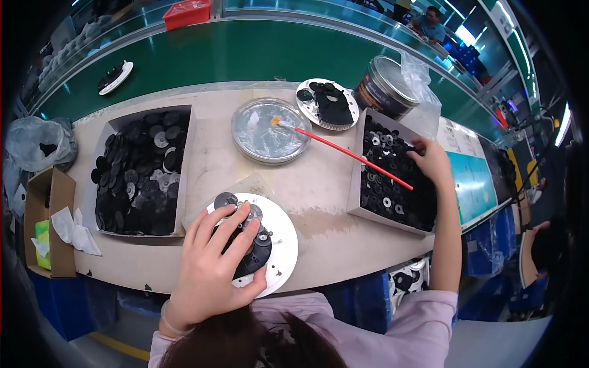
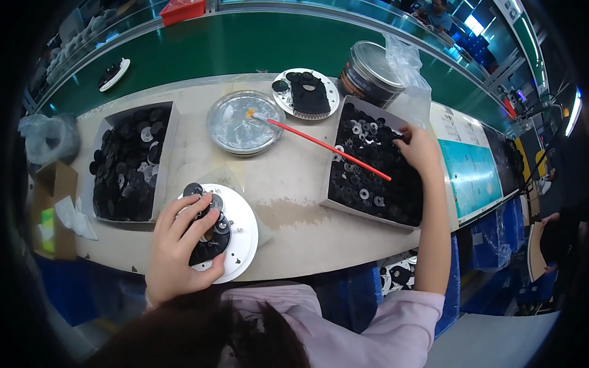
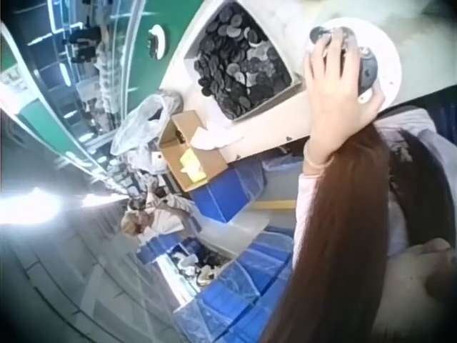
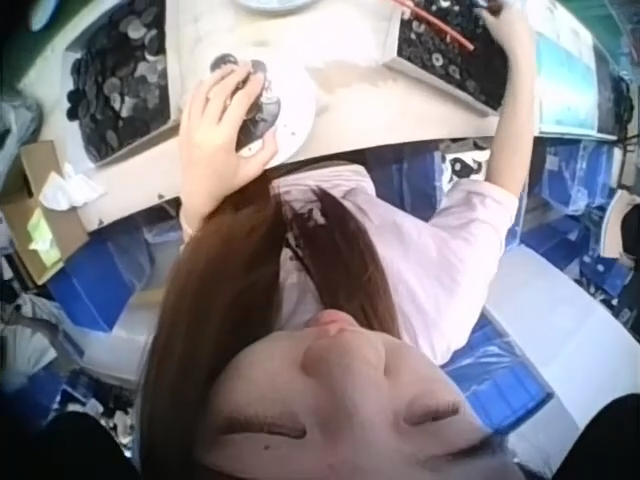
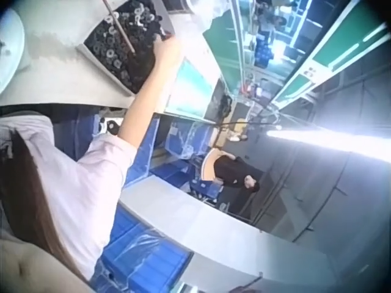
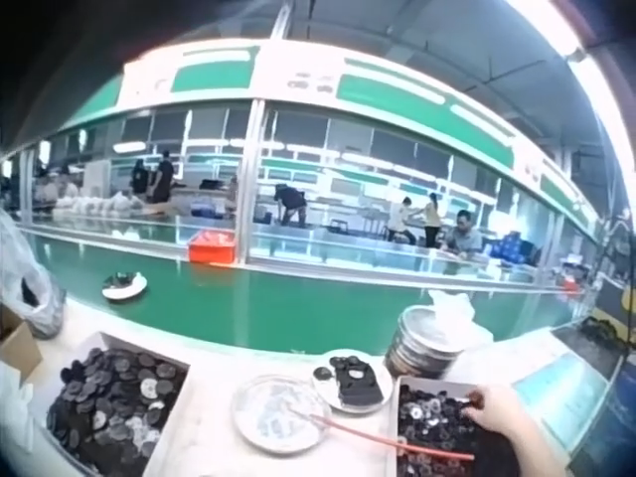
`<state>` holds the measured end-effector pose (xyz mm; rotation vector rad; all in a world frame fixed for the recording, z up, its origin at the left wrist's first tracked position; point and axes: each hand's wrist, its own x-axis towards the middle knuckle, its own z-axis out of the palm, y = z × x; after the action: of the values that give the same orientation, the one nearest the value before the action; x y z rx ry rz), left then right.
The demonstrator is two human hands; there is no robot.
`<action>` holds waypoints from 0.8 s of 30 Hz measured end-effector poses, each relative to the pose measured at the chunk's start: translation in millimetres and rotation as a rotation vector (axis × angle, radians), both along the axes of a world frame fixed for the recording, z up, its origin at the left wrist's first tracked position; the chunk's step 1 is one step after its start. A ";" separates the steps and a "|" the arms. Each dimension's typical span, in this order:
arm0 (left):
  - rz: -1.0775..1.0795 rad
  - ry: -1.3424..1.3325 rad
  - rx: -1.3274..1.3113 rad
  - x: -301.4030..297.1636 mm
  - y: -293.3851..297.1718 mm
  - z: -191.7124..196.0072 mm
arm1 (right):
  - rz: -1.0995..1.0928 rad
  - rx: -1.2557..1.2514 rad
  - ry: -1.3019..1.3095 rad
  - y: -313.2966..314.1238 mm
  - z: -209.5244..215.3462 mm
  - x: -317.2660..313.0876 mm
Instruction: Manually assemble small components onto a circular base and apply sealant using a brush.
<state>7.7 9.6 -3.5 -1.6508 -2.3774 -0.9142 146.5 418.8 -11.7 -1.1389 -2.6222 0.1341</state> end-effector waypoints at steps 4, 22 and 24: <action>0.024 0.027 -0.003 1.3 0.3 0.5 | 0.052 0.121 -0.234 -0.8 1.2 -10.7; 0.063 -0.005 0.077 6.6 -13.4 -6.8 | 0.380 -0.529 0.627 -154.5 50.8 -32.8; 0.075 -0.015 0.104 8.0 -16.4 -9.3 | 0.556 -0.620 0.543 -191.5 48.7 -40.4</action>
<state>15.7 -6.7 -12.8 -1.5129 -2.3406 -1.0210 106.1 227.2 37.0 -0.3681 -2.3459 1.2392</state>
